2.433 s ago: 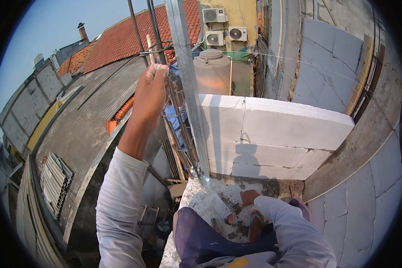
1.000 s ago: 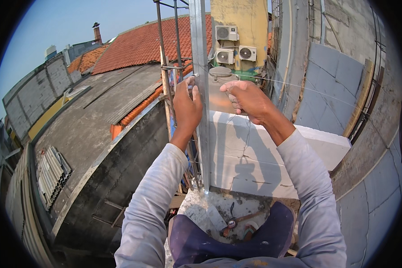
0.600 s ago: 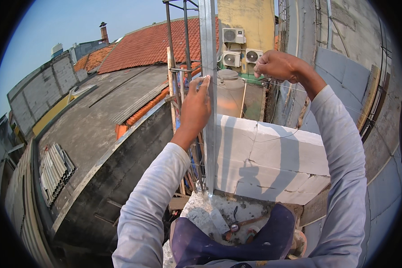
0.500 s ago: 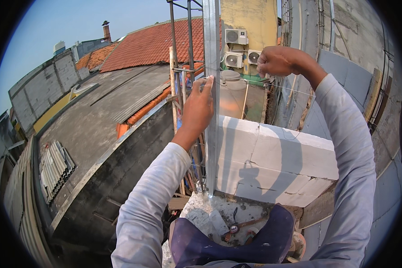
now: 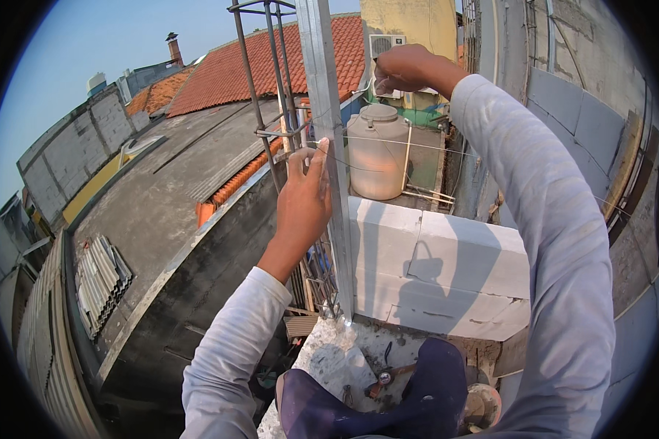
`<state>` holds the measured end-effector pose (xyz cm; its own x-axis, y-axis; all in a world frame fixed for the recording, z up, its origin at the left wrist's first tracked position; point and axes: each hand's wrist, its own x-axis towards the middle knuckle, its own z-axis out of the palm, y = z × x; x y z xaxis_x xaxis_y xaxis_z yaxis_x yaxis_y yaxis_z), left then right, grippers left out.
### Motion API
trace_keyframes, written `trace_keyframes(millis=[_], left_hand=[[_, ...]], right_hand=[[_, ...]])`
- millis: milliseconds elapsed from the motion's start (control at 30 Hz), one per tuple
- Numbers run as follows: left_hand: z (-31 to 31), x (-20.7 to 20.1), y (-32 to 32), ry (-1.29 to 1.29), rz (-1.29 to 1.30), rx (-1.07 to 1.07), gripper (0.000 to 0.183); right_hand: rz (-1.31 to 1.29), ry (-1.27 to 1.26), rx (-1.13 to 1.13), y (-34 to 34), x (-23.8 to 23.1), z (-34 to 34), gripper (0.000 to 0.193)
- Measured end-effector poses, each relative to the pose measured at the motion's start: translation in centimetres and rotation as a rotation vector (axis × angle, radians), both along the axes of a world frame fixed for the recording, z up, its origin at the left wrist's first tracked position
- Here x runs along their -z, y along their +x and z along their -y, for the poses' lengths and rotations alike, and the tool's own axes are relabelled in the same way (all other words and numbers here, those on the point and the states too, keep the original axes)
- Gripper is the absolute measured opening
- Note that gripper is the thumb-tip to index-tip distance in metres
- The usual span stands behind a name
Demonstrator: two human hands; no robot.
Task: The person measures a metal frame with a tape measure, then picks up a white insulation panel and applies cement to its edge using a trowel. The person positions the panel against the frame and adjusts it, then measures the panel again.
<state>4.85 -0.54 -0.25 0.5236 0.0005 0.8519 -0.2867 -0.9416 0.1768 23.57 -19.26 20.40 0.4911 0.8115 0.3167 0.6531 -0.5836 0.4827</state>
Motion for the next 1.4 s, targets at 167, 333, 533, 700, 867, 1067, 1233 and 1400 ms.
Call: trace_keyframes(millis=[167, 333, 533, 700, 867, 1067, 1233, 1400], left_hand=[[1.5, -1.4, -1.7, -0.199, -0.152, 0.017, 0.066], [5.0, -2.4, -4.5, -0.503, -0.337, -0.095, 0.047], [8.7, -6.9, -5.7, -0.965, -0.377, -0.032, 0.033], [8.0, -13.0, -5.0, -1.12, -0.331, -0.18, 0.032], [3.3, -15.9, -2.7, -1.378, -0.113, -0.265, 0.023], [-5.6, -17.6, 0.1, -1.39, -0.146, -0.17, 0.017], [0.4, -17.2, -1.2, -1.187, -0.003, -0.388, 0.014], [6.0, -18.8, -0.2, -1.252, -0.056, -0.222, 0.026]], right_hand=[[-0.029, 0.118, -0.32, 3.9, 1.1, -2.8, 0.03], [-0.244, 0.11, -0.351, 5.7, 1.0, -4.4, 0.033], [-0.504, 0.028, -0.504, 10.1, 0.9, -7.7, 0.033], [-0.557, -0.113, -0.537, 10.0, -0.2, -9.7, 0.032], [-0.534, -0.1, -0.557, 10.8, 1.0, -10.0, 0.03], [-0.479, 0.144, -0.634, 9.9, 2.4, -9.0, 0.031], [-0.358, 0.4, -0.739, 9.4, 2.8, -7.6, 0.028], [-0.258, 0.526, -0.835, 7.9, 1.7, -8.3, 0.033]])
